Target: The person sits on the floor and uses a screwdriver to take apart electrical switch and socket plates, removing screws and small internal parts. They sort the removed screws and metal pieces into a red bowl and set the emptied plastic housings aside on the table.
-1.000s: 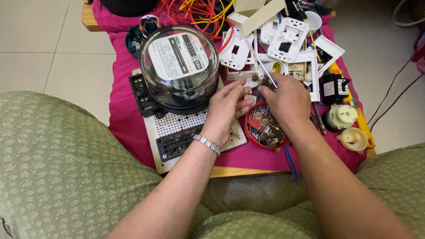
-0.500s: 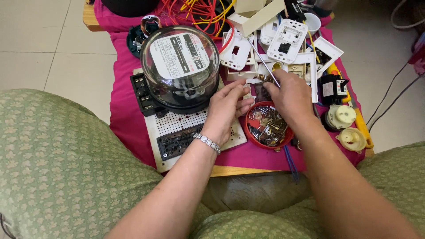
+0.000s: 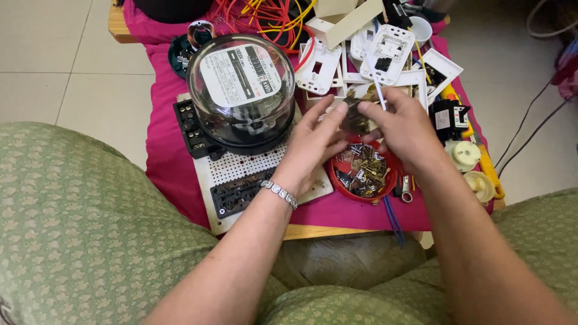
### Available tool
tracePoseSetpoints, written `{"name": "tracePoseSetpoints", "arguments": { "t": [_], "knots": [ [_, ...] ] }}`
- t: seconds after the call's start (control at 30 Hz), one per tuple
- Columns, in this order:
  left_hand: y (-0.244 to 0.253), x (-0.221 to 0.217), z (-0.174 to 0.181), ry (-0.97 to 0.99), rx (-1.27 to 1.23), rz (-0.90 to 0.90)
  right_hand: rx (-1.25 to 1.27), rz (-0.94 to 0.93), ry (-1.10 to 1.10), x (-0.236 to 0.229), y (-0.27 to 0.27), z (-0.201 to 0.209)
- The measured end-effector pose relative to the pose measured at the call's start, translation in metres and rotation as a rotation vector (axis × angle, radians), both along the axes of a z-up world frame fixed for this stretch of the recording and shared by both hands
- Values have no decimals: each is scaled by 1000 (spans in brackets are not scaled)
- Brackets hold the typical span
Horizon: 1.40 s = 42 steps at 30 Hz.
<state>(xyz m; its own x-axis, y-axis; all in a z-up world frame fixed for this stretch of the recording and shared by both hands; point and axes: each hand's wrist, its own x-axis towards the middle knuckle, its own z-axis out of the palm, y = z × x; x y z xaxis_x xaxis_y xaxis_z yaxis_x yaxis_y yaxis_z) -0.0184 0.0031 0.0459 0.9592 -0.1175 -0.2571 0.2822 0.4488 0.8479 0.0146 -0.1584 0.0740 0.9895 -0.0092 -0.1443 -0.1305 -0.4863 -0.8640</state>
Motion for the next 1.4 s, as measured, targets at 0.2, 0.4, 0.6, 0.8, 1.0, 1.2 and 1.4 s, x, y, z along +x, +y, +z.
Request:
{"name": "tracePoseSetpoints", "arguments": {
  "t": [0.2, 0.4, 0.6, 0.8, 1.0, 1.2, 1.4],
  "knots": [
    [-5, 2, -19, 46, -67, -32, -41, 64, -119, -8, -6, -21],
    [-6, -1, -12, 118, -126, -25, -101, -9, -230, -16, -4, -21],
    [-3, 2, -24, 135, -221, -8, -65, -14, -369, -9, -19, -31],
    [-4, 3, -24, 118, -267, 58, -161, -19, -386, -32, 7, -2],
    [-7, 6, -27, 139, -312, 79, -297, 64, -375, -35, 18, -4],
    [-5, 10, -36, 113, -255, 93, -154, 89, -220, -28, 17, 3],
    [-2, 2, -17, 93, -262, 76, -92, -74, -220, -22, -2, -19]
  ]
}}
